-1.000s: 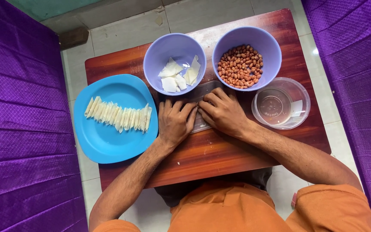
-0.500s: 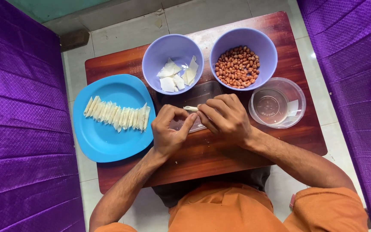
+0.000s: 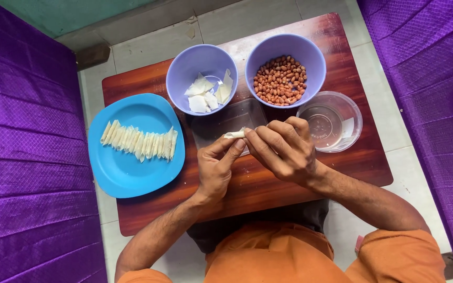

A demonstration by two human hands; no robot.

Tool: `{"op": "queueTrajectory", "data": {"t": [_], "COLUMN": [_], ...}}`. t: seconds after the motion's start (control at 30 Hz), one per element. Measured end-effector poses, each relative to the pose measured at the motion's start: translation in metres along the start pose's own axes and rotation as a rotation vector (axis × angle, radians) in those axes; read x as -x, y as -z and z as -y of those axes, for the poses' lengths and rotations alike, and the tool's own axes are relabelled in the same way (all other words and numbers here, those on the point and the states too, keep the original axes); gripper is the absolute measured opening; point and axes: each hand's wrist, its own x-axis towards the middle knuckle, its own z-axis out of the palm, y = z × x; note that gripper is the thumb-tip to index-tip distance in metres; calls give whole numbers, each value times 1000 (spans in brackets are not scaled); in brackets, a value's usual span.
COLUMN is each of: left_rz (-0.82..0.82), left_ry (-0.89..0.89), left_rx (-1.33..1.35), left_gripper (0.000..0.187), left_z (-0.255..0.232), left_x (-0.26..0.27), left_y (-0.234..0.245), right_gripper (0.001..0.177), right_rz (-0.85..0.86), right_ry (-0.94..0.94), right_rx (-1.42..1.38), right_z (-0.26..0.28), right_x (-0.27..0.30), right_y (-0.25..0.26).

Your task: Manually wrapping individual peanuts in thin white strips and placing them into a plastic container.

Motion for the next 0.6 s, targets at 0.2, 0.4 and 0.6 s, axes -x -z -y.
{"op": "queueTrajectory", "data": {"t": [0.2, 0.4, 0.6], "left_rz": [-13, 101, 218], "left_ry": [95, -51, -77], "left_rx": [86, 16, -27], "left_gripper": [16, 11, 15], "left_z": [-3, 7, 31], "left_x": [-1, -17, -38], "left_y": [-20, -25, -26], "right_gripper": [6, 13, 36], "right_rz": [21, 123, 350], "right_ry": [-55, -296, -396], "right_rx": [-11, -165, -186], "right_z": [-5, -6, -42], "right_x": [6, 19, 51], "right_y": [13, 29, 58]}}
